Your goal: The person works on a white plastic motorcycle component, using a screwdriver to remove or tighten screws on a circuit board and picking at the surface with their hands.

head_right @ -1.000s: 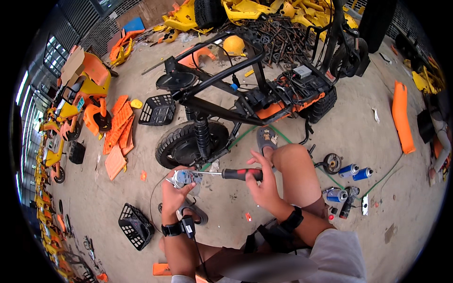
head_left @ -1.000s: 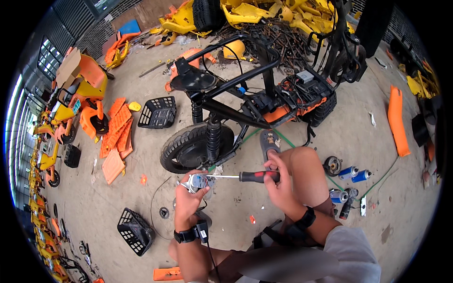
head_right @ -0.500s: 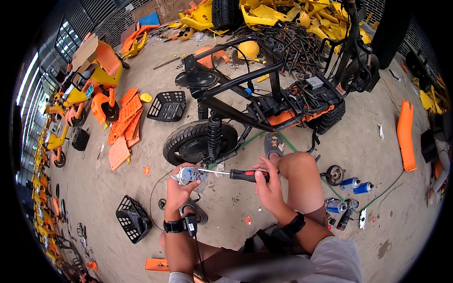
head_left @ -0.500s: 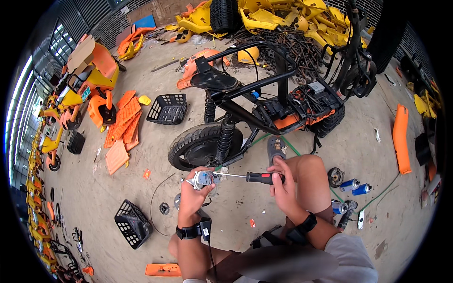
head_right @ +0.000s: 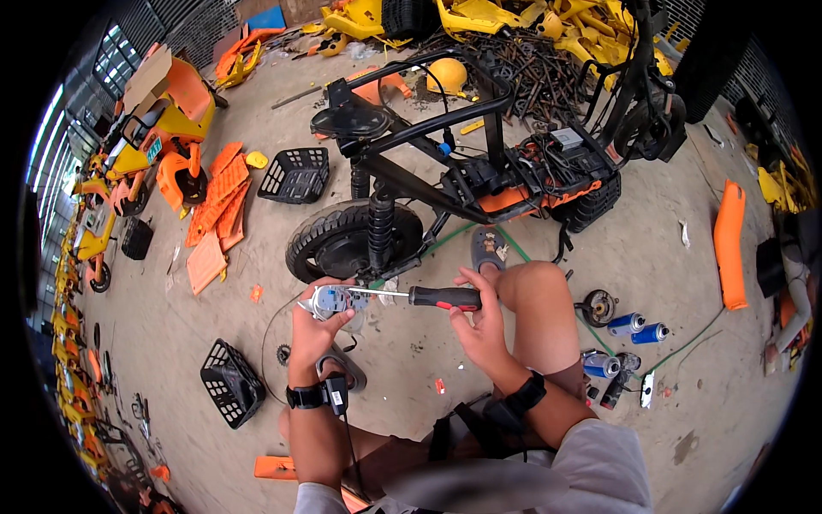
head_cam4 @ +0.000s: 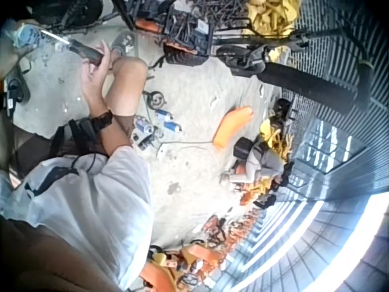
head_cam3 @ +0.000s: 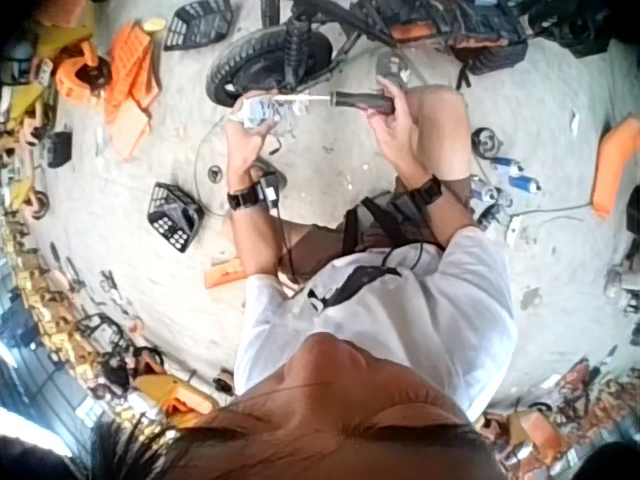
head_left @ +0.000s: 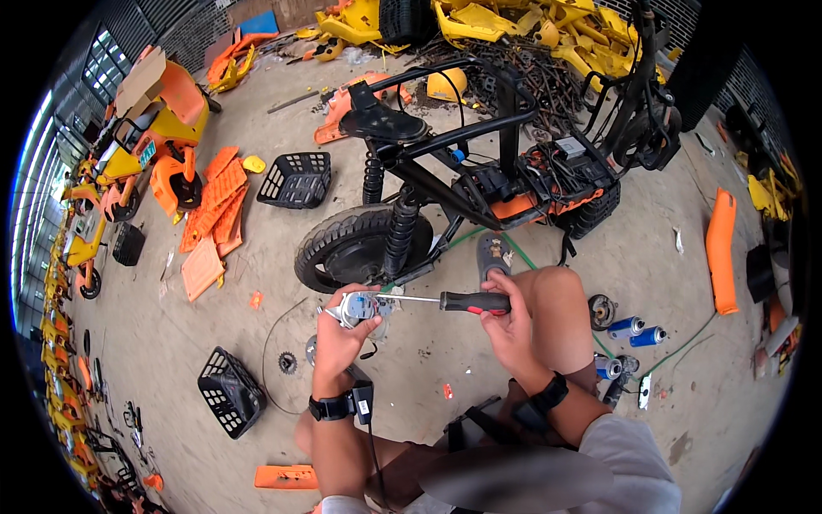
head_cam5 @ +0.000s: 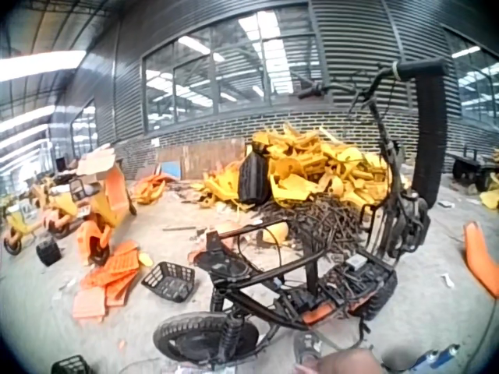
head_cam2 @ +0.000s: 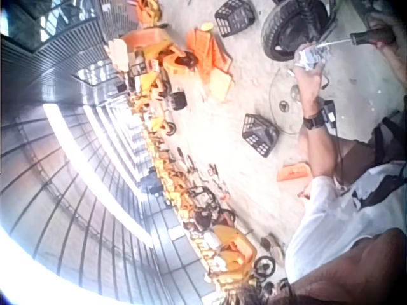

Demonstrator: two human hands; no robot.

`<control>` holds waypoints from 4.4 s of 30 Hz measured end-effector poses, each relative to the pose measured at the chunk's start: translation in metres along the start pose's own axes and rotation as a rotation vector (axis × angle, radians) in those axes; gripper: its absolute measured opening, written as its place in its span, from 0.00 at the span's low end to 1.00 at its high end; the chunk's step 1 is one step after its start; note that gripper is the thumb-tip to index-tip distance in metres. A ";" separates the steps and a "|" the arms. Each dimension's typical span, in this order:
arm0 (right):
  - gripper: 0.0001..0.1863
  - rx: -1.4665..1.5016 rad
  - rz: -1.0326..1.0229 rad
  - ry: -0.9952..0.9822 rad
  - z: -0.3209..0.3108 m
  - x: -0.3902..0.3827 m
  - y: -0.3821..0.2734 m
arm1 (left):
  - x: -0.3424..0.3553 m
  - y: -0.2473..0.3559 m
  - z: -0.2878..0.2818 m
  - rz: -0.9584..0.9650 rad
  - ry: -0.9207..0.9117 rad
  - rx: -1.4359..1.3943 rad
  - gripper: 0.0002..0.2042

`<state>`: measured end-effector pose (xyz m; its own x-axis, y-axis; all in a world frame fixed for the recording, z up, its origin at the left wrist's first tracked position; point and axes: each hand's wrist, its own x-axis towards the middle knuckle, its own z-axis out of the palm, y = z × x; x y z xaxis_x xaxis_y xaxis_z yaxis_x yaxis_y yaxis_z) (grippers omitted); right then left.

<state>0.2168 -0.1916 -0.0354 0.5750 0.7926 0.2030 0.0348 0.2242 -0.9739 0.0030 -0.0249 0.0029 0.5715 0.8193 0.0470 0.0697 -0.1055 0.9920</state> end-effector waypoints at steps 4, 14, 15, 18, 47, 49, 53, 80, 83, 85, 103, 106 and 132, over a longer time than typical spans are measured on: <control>0.21 0.090 0.079 0.030 0.001 0.000 0.001 | 0.000 0.001 0.001 0.001 -0.006 -0.017 0.23; 0.16 0.095 -0.017 0.058 0.000 0.002 0.006 | 0.002 -0.001 0.003 -0.002 -0.010 -0.079 0.23; 0.16 0.090 -0.022 0.061 -0.001 0.002 0.008 | 0.003 -0.002 0.003 -0.008 -0.012 -0.082 0.24; 0.16 0.086 -0.035 0.068 0.001 0.003 0.008 | 0.003 -0.001 0.001 0.015 -0.017 -0.056 0.24; 0.13 -0.249 0.065 0.110 -0.024 0.004 0.077 | 0.005 -0.012 -0.022 0.010 0.272 0.305 0.21; 0.13 -0.395 0.028 0.124 -0.031 0.002 0.117 | 0.007 -0.013 -0.021 0.016 0.242 0.304 0.21; 0.14 -0.539 0.128 0.190 -0.045 -0.020 0.194 | 0.007 -0.013 -0.024 0.005 0.254 0.275 0.22; 0.19 -0.548 1.010 0.545 -0.059 -0.107 0.252 | -0.004 -0.011 -0.028 -0.062 0.177 0.361 0.22; 0.18 -0.483 1.036 0.565 -0.063 -0.106 0.253 | -0.002 -0.009 -0.026 -0.074 0.170 0.357 0.22; 0.16 -0.415 1.039 0.596 -0.063 -0.106 0.255 | -0.002 -0.007 -0.026 -0.084 0.166 0.369 0.22; 0.16 -0.634 1.033 0.435 -0.057 -0.105 0.247 | -0.002 -0.008 -0.027 -0.097 0.131 0.232 0.23; 0.15 -0.790 1.003 0.353 -0.063 -0.109 0.269 | -0.001 0.003 -0.028 -0.080 0.106 -0.048 0.24; 0.15 0.256 0.294 -0.580 0.092 0.086 -0.045 | 0.001 0.011 -0.046 0.074 -0.132 -0.898 0.33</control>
<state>0.1899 -0.0812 0.0349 -0.0006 0.9997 0.0258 -0.2899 0.0245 -0.9567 -0.0334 0.0006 0.0194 0.6417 0.7511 0.1552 -0.6027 0.3687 0.7077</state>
